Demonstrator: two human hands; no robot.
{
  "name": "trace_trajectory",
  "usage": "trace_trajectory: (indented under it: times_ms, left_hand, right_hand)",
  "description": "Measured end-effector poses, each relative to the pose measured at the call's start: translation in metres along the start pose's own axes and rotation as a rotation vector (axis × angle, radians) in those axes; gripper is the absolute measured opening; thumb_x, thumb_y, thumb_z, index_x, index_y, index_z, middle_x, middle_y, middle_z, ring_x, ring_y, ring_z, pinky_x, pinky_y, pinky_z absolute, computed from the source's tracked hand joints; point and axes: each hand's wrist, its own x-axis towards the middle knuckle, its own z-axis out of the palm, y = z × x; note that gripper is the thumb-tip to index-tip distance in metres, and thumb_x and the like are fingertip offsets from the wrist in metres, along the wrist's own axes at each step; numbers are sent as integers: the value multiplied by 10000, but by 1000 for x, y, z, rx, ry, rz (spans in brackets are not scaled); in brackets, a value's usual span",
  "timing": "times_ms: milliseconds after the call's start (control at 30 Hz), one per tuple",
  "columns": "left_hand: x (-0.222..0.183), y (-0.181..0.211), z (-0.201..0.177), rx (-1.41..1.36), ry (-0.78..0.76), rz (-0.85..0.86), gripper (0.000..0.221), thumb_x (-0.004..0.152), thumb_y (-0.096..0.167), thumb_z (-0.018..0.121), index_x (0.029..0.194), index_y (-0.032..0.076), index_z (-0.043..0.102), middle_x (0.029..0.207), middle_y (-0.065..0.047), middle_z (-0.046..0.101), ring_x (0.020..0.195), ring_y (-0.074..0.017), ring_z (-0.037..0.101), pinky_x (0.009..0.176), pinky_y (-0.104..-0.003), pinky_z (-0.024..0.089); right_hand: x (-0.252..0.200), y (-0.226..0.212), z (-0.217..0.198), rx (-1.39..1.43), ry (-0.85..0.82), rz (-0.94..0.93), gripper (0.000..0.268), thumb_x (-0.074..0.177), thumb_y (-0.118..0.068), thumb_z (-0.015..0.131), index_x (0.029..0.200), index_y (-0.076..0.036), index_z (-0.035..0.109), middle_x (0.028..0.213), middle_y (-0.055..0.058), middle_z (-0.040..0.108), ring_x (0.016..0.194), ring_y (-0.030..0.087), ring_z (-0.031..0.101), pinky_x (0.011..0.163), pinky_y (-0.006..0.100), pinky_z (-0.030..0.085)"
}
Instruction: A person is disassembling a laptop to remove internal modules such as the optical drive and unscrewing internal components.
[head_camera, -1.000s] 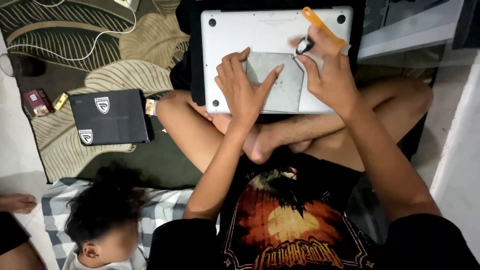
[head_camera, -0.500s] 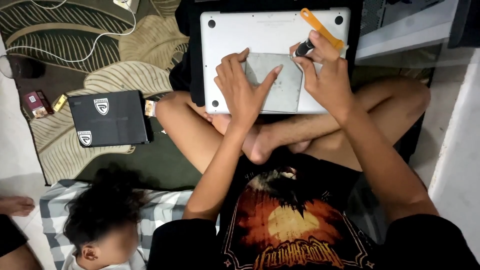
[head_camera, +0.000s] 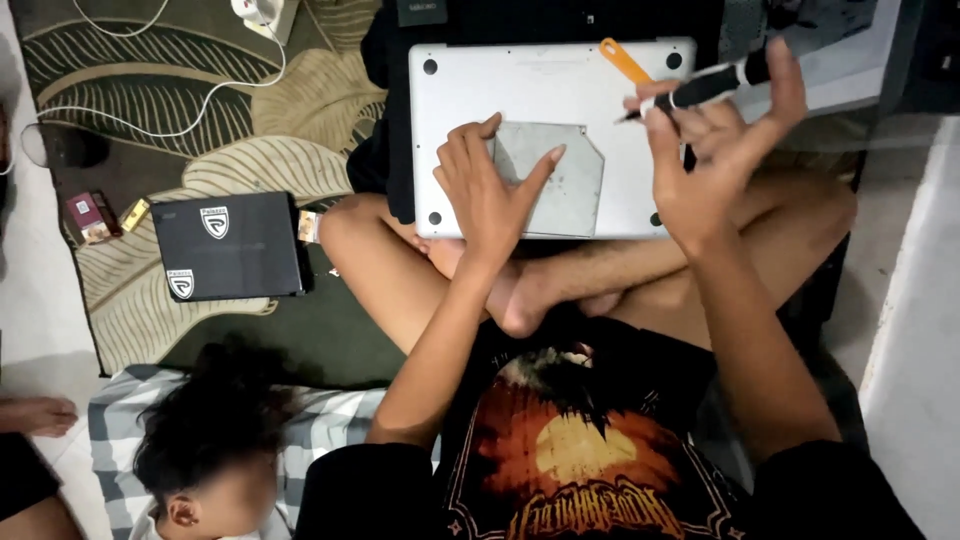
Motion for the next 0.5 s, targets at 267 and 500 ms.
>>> trace_trajectory:
  times_ms: [267, 500]
  left_hand:
    - [5, 2, -1, -135, -70, -149, 684, 784, 388, 902, 1251, 78, 510, 1129, -80, 439, 1083, -315, 447, 911, -441, 326]
    - [64, 37, -25, -330, -36, -124, 505, 931, 302, 796, 1272, 81, 495, 1135, -90, 411, 1087, -305, 414, 940, -452, 288]
  right_hand:
    - [-109, -35, -13, -311, 181, 687, 707, 1028, -199, 705, 1607, -107, 311, 1597, 164, 265, 1411, 351, 375, 1147, 593, 375]
    - [-197, 4, -46, -670, 263, 605, 650, 1001, -129, 715, 1572, 39, 453, 1494, 273, 493, 1336, 416, 523, 1033, 497, 486]
